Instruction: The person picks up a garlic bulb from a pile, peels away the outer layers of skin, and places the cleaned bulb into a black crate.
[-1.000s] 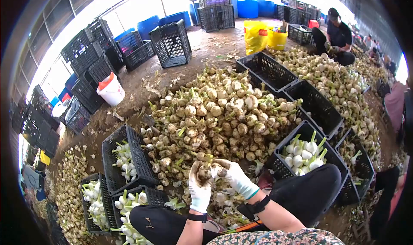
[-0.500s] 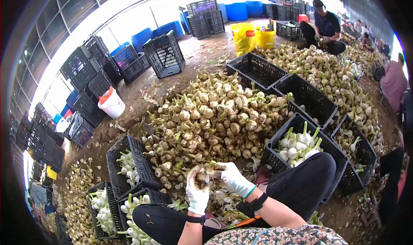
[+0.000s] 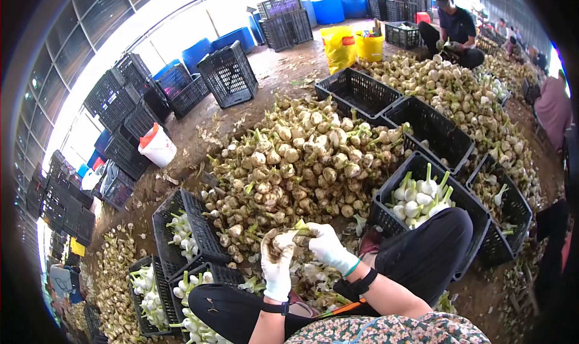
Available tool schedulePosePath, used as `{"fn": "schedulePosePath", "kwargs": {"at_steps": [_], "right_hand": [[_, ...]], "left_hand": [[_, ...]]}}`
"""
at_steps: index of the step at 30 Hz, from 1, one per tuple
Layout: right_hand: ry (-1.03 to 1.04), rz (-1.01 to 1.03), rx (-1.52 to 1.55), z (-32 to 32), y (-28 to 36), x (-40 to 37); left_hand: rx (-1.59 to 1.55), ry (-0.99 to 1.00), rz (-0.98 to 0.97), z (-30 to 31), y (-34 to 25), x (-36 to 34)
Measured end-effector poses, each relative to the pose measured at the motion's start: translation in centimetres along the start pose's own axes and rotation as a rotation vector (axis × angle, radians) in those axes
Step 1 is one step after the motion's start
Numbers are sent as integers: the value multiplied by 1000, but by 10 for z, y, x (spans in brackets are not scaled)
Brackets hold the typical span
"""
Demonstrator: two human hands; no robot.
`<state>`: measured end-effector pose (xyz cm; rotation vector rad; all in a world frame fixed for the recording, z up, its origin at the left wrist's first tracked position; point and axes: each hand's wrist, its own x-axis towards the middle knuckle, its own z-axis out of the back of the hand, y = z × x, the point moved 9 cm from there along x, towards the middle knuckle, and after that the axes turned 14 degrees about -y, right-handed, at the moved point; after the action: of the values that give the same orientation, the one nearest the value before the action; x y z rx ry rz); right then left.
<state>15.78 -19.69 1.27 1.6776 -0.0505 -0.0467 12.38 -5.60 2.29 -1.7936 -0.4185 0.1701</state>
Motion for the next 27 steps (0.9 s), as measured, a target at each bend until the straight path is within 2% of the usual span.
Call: {"fn": "schedulePosePath", "kwargs": {"at_steps": [1,3,4,5,7,8,9,10,11,12,13,14,15,17,18,19,20,21,22,23,25,27], "right_hand": [[-5,-135,121,-2,-6,0],[32,-209,231,3,-7,-2],[90,-209,264,-1,-8,-2],[149,-209,296,-5,-8,-3],[76,-224,196,-3,-13,-3],[65,-89,66,-2,-12,-1],[57,45,-62,-5,-1,-1],[115,-56,83,-6,7,-5],[115,-57,85,-9,0,-5],[53,-226,345,-9,-13,-3],[-11,-396,605,-9,-27,-4],[-18,-368,545,-4,-31,-4],[-13,-368,543,-1,-41,4],[-347,-597,914,25,-92,23],[-471,-540,870,47,-81,25],[-353,-360,431,57,-74,42],[-169,-219,-130,58,-75,41],[22,-66,-684,49,-34,27],[-75,161,-845,43,-23,19],[-21,270,-745,27,8,11],[135,307,-363,-3,41,-3],[287,391,-463,-26,64,-14]], "left_hand": [[0,-1,-1,4,-3,2],[-317,11,444,6,16,-1],[-221,112,504,9,17,1],[-219,113,504,7,17,1],[-159,23,314,7,2,8],[56,42,90,14,8,14],[184,42,49,8,-9,9],[63,62,109,10,-5,9],[-60,85,170,11,-1,9],[-61,86,171,10,-3,9],[-138,145,253,3,-1,6],[-216,202,332,-3,-2,3],[-218,198,329,-1,-7,1],[-262,219,436,0,-14,-8],[-250,195,539,5,-17,-11],[-249,189,534,8,-17,-11],[-169,234,448,8,-21,-10],[-87,279,369,9,-24,-11],[-39,287,348,10,-22,-10],[-41,288,351,11,-19,-7],[448,317,-128,9,-38,2],[477,315,-136,6,-42,3]]}}
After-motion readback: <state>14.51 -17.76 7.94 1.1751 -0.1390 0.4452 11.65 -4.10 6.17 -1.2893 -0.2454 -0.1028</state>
